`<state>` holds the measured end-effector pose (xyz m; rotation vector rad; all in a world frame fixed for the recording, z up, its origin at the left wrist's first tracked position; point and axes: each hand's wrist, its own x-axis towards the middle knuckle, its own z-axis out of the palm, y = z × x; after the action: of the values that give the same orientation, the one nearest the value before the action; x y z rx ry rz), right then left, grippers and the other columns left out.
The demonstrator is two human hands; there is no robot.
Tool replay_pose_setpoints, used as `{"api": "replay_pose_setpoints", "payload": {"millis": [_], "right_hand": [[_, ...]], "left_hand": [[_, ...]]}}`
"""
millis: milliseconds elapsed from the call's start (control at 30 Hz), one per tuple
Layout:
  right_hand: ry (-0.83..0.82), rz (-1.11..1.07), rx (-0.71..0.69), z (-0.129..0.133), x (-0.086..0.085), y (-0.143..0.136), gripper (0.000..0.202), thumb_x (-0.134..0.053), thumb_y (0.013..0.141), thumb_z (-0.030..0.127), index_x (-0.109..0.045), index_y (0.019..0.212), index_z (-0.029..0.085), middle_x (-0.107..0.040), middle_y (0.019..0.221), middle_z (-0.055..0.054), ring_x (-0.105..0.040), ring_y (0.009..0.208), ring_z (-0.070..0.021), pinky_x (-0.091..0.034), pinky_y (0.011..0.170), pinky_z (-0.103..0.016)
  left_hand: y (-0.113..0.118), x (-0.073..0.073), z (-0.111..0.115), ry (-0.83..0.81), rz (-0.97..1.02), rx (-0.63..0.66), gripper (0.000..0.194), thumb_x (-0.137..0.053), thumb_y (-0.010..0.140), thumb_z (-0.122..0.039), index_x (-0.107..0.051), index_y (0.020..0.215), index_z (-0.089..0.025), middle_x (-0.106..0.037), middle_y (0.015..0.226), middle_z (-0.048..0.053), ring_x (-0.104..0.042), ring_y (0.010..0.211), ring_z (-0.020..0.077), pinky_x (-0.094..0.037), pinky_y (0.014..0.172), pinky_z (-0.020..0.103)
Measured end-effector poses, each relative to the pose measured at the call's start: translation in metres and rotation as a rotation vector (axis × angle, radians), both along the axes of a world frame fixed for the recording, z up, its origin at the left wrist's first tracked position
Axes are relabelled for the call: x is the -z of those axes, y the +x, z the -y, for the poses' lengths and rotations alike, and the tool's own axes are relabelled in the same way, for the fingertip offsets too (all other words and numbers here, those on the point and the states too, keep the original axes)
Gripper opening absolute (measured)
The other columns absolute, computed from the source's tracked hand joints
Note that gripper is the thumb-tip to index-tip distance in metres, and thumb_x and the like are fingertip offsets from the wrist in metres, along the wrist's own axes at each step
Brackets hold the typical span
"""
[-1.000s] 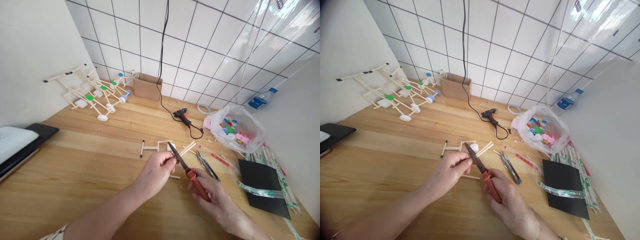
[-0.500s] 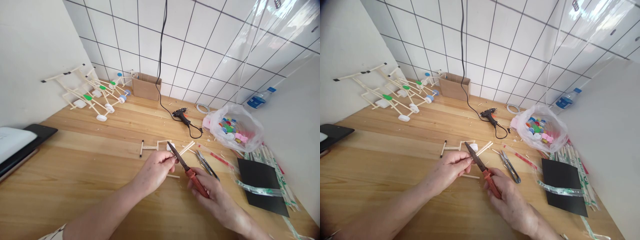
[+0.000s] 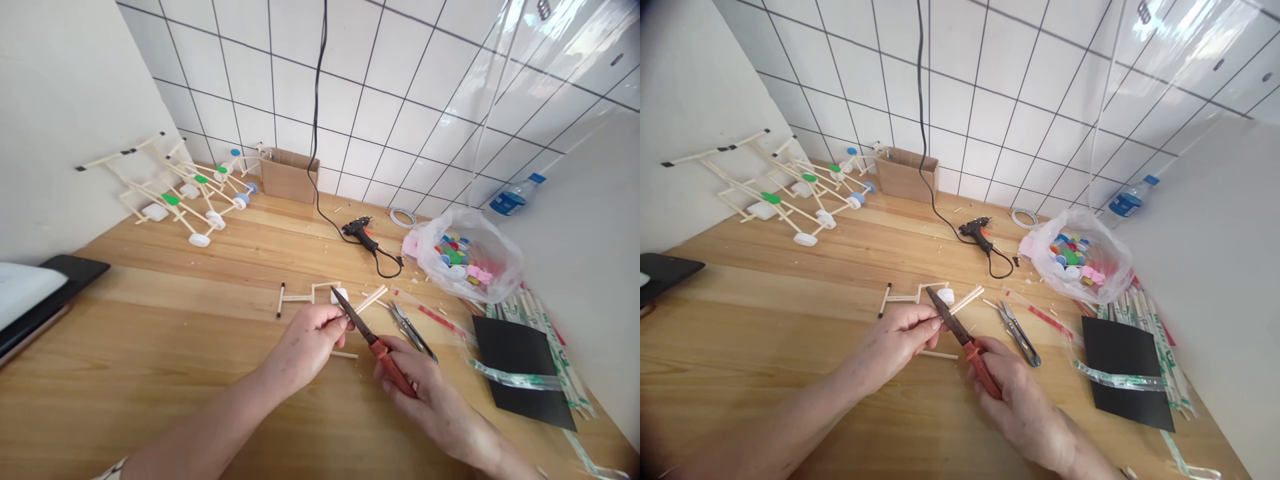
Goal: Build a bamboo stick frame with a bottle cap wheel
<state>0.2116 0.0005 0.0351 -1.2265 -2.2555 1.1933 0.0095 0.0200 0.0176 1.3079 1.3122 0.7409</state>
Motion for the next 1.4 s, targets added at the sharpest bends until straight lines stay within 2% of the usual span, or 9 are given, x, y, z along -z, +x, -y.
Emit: {"api": "replay_pose_setpoints", "payload": {"millis": [233, 433, 533, 700, 800, 900, 1033, 1233, 1400], "right_hand": [[0.003, 0.027, 0.007, 0.0, -0.001, 0.0, 0.018, -0.046, 0.077, 0.0, -0.051, 0.072, 0.018, -0.055, 0.089, -0.003, -0.055, 0.081, -0.0146, -0.045, 0.073, -0.023], [-0.057, -0.02, 0.015, 0.002, -0.002, 0.003, 0.024, -0.051, 0.074, 0.004, -0.057, 0.093, 0.019, -0.053, 0.117, -0.008, -0.051, 0.111, -0.0215, -0.039, 0.096, -0.032], [-0.101, -0.052, 0.04, 0.001, -0.007, 0.007, 0.021, -0.053, 0.075, 0.009, -0.059, 0.092, 0.019, -0.053, 0.118, -0.007, -0.051, 0.112, -0.0223, -0.038, 0.097, -0.033], [-0.052, -0.031, 0.161, -0.005, -0.011, 0.015, 0.011, -0.055, 0.077, 0.017, -0.06, 0.087, 0.02, -0.054, 0.112, -0.006, -0.051, 0.112, -0.0235, -0.039, 0.094, -0.033], [0.032, 0.037, 0.247, -0.007, -0.013, 0.019, 0.003, -0.054, 0.078, 0.018, -0.056, 0.078, 0.019, -0.055, 0.1, -0.006, -0.056, 0.093, -0.021, -0.043, 0.08, -0.031], [0.014, 0.026, 0.26, -0.005, -0.016, 0.021, 0.009, -0.053, 0.079, 0.021, -0.052, 0.071, 0.019, -0.055, 0.09, -0.004, -0.055, 0.079, -0.0187, -0.043, 0.068, -0.029], [-0.013, -0.07, 0.263, -0.005, -0.018, 0.026, 0.012, -0.055, 0.08, 0.026, -0.05, 0.072, 0.019, -0.056, 0.09, -0.004, -0.055, 0.089, -0.021, -0.043, 0.071, -0.028], [0.144, 0.111, 0.284, -0.011, -0.001, 0.031, 0.014, -0.052, 0.083, 0.021, -0.045, 0.071, 0.02, -0.054, 0.086, -0.003, -0.052, 0.072, -0.0157, -0.044, 0.064, -0.027], [0.342, 0.343, 0.256, -0.013, 0.022, 0.02, 0.007, -0.052, 0.08, 0.012, -0.054, 0.076, 0.017, -0.057, 0.098, -0.011, -0.055, 0.091, -0.0239, -0.046, 0.081, -0.037]], "left_hand": [[0.001, 0.001, 0.0, 0.022, 0.017, 0.005, 0.033, -0.041, 0.082, -0.033, -0.045, 0.052, -0.019, -0.032, 0.044, -0.007, -0.029, 0.042, 0.0091, -0.02, 0.044, 0.024], [0.0, 0.008, 0.002, 0.044, 0.072, -0.038, 0.032, -0.045, 0.081, -0.034, -0.047, 0.054, -0.018, -0.032, 0.044, -0.007, -0.027, 0.042, 0.0084, -0.018, 0.044, 0.024], [-0.002, 0.011, 0.001, 0.042, 0.193, -0.115, 0.033, -0.049, 0.08, -0.037, -0.049, 0.055, -0.017, -0.04, 0.05, -0.005, -0.03, 0.045, 0.0077, -0.019, 0.045, 0.024], [-0.002, 0.006, -0.002, -0.035, 0.404, -0.281, 0.025, -0.059, 0.071, -0.038, -0.061, 0.066, -0.014, -0.044, 0.053, -0.004, -0.031, 0.048, 0.0074, -0.017, 0.046, 0.023], [0.001, 0.006, -0.004, -0.082, 0.432, -0.295, 0.028, -0.062, 0.067, -0.04, -0.063, 0.066, -0.013, -0.045, 0.052, -0.004, -0.03, 0.045, 0.006, -0.015, 0.046, 0.023], [0.002, 0.011, -0.005, -0.1, 0.436, -0.298, 0.029, -0.063, 0.066, -0.042, -0.065, 0.066, -0.013, -0.046, 0.052, -0.003, -0.03, 0.044, 0.0052, -0.015, 0.046, 0.023], [0.001, 0.01, -0.008, -0.123, 0.472, -0.324, 0.028, -0.065, 0.064, -0.041, -0.066, 0.065, -0.013, -0.046, 0.052, -0.003, -0.029, 0.044, 0.0045, -0.013, 0.045, 0.023], [0.001, 0.004, -0.006, -0.113, 0.472, -0.338, 0.028, -0.067, 0.062, -0.04, -0.066, 0.066, -0.012, -0.045, 0.052, -0.004, -0.029, 0.045, 0.005, -0.014, 0.046, 0.023], [0.002, 0.009, -0.001, -0.064, 0.401, -0.18, 0.026, -0.06, 0.073, -0.039, -0.063, 0.07, -0.013, -0.045, 0.053, -0.004, -0.03, 0.047, 0.0068, -0.017, 0.047, 0.023]]}}
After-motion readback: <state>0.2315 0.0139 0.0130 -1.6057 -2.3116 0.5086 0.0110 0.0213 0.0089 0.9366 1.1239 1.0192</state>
